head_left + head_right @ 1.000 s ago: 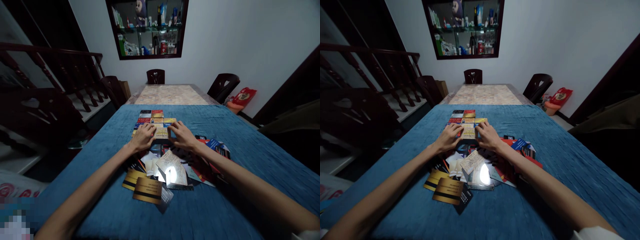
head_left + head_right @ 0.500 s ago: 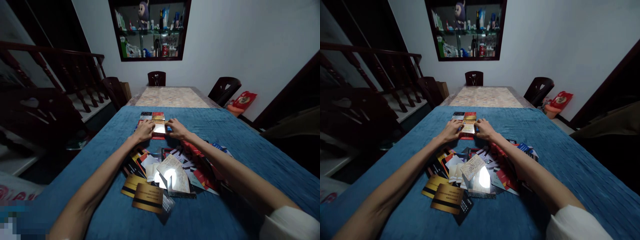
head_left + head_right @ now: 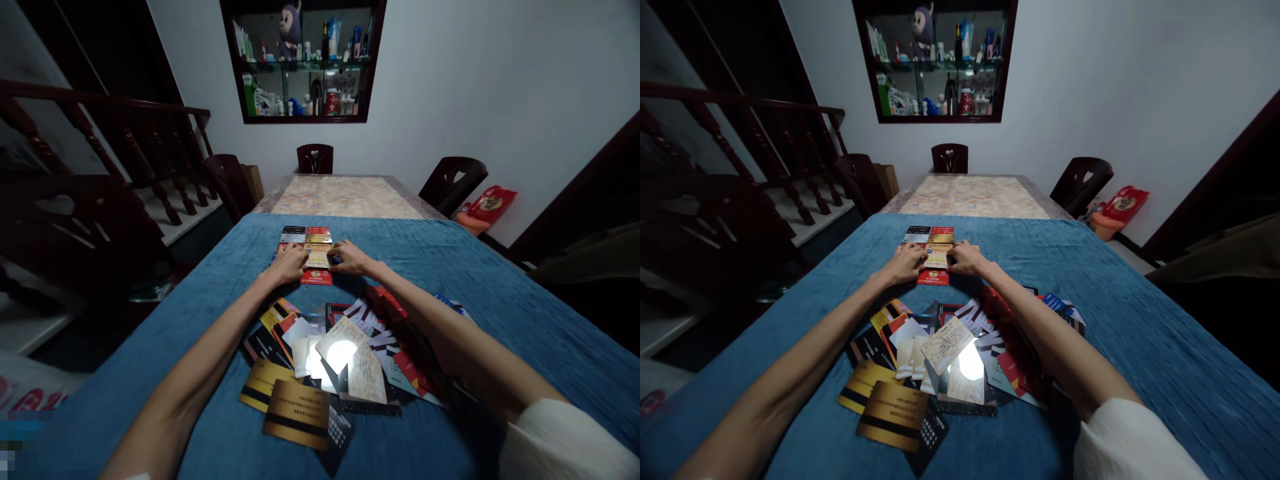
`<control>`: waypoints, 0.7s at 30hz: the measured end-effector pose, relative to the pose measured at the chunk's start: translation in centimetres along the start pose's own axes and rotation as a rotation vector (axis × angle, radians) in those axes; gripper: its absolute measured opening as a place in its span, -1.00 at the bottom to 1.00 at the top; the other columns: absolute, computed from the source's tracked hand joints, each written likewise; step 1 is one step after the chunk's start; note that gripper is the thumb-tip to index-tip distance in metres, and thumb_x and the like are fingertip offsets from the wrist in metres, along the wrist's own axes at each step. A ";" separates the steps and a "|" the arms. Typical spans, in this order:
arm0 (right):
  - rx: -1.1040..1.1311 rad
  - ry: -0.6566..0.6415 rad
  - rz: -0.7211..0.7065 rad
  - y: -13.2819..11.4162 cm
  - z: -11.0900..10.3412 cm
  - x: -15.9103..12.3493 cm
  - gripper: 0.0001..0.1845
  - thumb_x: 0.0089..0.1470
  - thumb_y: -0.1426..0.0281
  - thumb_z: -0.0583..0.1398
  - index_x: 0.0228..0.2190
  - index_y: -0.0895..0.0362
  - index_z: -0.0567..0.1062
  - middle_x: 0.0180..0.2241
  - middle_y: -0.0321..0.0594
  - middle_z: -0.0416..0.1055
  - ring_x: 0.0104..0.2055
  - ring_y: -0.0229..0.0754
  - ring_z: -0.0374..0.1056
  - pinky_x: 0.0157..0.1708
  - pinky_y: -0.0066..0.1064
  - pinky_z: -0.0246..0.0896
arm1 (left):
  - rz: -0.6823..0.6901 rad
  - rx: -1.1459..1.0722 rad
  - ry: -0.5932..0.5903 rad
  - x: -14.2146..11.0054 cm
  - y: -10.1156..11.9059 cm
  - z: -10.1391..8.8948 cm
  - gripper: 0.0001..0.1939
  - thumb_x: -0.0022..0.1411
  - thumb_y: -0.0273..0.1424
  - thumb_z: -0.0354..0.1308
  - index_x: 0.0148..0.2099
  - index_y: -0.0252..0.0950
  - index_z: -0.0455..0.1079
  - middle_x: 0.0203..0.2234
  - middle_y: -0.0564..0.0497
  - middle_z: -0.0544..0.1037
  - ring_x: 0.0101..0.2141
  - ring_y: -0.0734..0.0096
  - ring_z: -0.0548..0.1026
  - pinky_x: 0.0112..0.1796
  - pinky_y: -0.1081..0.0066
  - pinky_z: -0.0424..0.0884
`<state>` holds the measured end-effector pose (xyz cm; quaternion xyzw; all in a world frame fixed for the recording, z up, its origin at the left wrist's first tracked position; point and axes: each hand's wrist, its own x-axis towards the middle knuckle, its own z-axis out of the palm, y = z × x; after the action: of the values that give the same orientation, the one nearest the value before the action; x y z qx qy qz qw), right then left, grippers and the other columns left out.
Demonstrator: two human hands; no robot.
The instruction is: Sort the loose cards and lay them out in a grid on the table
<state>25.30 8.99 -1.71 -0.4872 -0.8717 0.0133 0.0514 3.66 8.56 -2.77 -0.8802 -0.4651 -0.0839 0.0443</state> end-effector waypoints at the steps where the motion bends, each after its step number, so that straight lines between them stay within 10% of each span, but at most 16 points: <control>1: -0.001 -0.006 -0.004 0.0 0.0 0.0 -0.77 0.04 0.28 0.28 -0.27 0.13 0.61 -0.08 -0.05 0.48 -0.04 0.00 0.31 -0.09 -0.34 0.11 | 0.000 -0.001 -0.008 0.1 0.0 0.1 -0.82 0.19 -0.48 0.08 -0.16 -0.26 0.44 -0.07 -0.17 0.53 0.04 -0.01 0.31 -0.01 0.01 0.26; 21: -0.020 -0.021 0.007 0.0 0.5 0.2 -0.74 0.12 0.28 0.22 -0.20 0.12 0.62 -0.05 -0.07 0.50 -0.04 -0.02 0.30 -0.07 -0.33 0.09 | 0.036 -0.009 -0.039 0.3 -0.4 0.7 -0.76 0.29 -0.40 0.00 -0.15 -0.28 0.50 -0.04 -0.17 0.54 0.08 0.02 0.28 0.02 0.01 0.25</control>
<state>25.12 9.15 -2.18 -0.4903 -0.8707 0.0100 0.0373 3.58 9.18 -3.35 -0.8902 -0.4494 -0.0681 0.0326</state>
